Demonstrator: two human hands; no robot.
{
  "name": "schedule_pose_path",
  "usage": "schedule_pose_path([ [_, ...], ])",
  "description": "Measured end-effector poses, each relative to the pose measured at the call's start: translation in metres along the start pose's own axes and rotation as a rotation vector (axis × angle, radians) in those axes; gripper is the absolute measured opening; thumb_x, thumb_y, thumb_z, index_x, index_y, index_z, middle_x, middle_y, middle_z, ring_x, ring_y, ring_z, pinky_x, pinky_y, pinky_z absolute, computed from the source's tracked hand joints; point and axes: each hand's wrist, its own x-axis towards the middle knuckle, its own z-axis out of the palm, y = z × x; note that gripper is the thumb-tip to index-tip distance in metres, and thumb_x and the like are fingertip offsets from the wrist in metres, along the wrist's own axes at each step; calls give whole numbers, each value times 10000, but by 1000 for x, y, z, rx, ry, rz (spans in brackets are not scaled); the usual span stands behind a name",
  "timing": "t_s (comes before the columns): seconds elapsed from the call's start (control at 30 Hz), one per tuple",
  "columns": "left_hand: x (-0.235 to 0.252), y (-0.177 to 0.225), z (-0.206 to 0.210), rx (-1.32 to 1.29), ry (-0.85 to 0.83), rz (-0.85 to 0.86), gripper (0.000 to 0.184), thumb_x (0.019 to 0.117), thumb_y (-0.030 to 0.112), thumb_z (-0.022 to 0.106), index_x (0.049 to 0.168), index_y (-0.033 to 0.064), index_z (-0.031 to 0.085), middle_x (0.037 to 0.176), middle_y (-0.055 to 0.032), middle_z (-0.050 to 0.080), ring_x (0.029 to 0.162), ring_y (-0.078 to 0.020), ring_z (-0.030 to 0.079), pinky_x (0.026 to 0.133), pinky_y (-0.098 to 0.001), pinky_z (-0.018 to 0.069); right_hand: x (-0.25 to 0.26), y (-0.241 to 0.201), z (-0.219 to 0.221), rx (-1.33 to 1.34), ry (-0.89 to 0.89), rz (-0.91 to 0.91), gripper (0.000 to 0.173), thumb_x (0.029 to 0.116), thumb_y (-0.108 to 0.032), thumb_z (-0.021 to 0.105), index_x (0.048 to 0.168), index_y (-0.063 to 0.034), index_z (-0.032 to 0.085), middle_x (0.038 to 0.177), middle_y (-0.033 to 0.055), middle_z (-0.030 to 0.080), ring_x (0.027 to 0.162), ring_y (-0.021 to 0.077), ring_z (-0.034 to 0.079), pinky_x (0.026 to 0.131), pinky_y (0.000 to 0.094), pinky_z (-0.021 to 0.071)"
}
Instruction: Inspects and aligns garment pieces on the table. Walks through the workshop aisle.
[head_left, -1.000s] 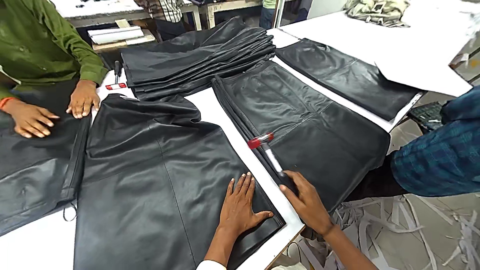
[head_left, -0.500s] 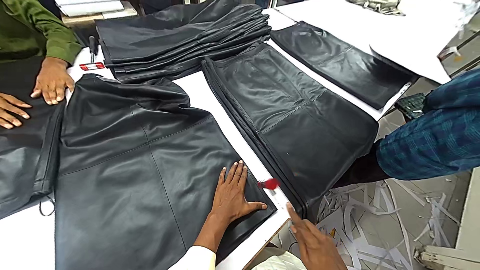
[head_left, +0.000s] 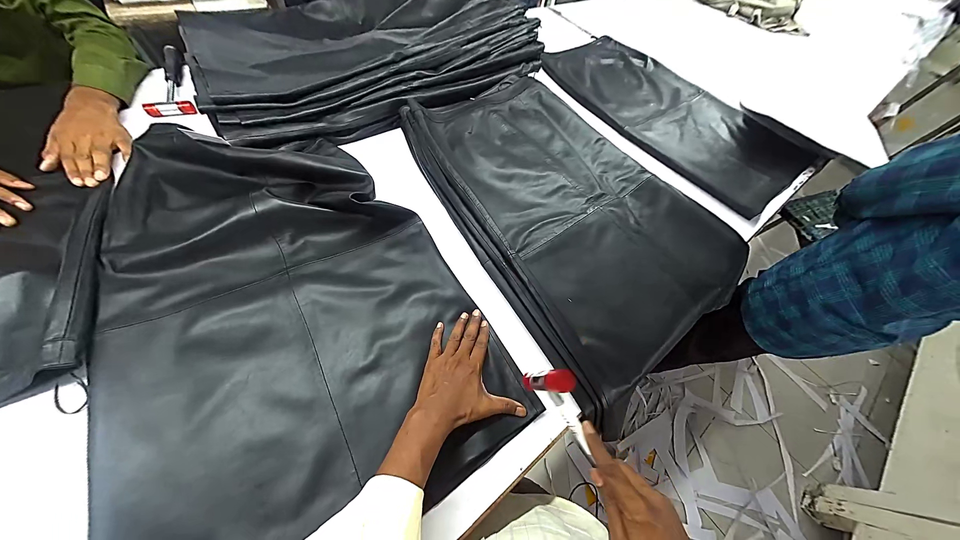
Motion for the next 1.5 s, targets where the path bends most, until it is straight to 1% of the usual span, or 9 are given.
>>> schedule_pose_path([
  [0.2,2,-1,1,9,6,12,1535,497,1089,412,1634,73,231,1726,-86,137,1597,-271,90,1253,-609,49,-9,-6,-10,89,90,-16,488,1115,-308,363,1518,-69,500,880,163,657,608,228,612,528,386,537],
  [0.33,2,-1,1,15,-1,16,1542,491,1091,415,1639,81,215,1732,-71,112,1599,-252,73,1258,-603,30,-19,7,-2,22,-69,67,477,1103,-292,391,1560,-177,462,860,142,682,612,275,649,535,457,555],
  [0.47,1,-1,2,9,15,14,1536,495,1086,421,1631,69,238,1725,-88,141,1596,-272,94,1252,-611,45,-24,-2,-10,113,91,20,481,1110,-286,390,1499,-30,510,883,183,667,628,246,628,556,397,549],
  [0.57,1,-1,2,17,12,16,1534,498,1091,406,1635,77,229,1727,-79,137,1598,-265,85,1256,-608,41,-29,7,-2,24,-65,73,466,1099,-267,403,1546,-160,482,876,160,689,619,287,661,531,474,558],
  [0.7,2,1,-2,4,-4,7,1533,503,1085,422,1633,67,230,1725,-88,140,1597,-273,91,1252,-617,44,-32,5,-10,76,57,21,463,1107,-265,398,1504,-59,516,876,183,668,618,263,635,532,425,543],
  [1.1,1,3,-1,24,-1,1,1533,507,1088,407,1639,74,210,1729,-81,125,1599,-259,72,1255,-609,28,-27,12,-17,-4,-176,76,474,1105,-278,392,1568,-194,447,903,168,697,654,318,675,563,502,564],
  [1.2,1,2,-1,21,6,1,1533,509,1087,406,1631,58,229,1723,-90,153,1596,-268,102,1252,-611,42,-10,8,-16,90,54,-13,478,1111,-284,380,1530,-82,486,881,164,667,610,248,623,532,417,543],
  [1.37,1,5,-3,27,-25,-18,1544,501,1091,405,1641,71,197,1731,-74,113,1600,-250,57,1257,-600,9,19,25,5,-35,20,-35,481,1108,-341,351,1553,-207,476,847,107,687,618,258,660,544,452,563],
  [1.5,1,6,-3,10,-57,-34,1530,510,1088,407,1645,85,184,1734,-65,91,1601,-242,42,1258,-594,-1,30,18,8,-4,133,-91,489,1109,-337,342,1528,-144,506,855,108,686,585,218,638,512,411,554],
])
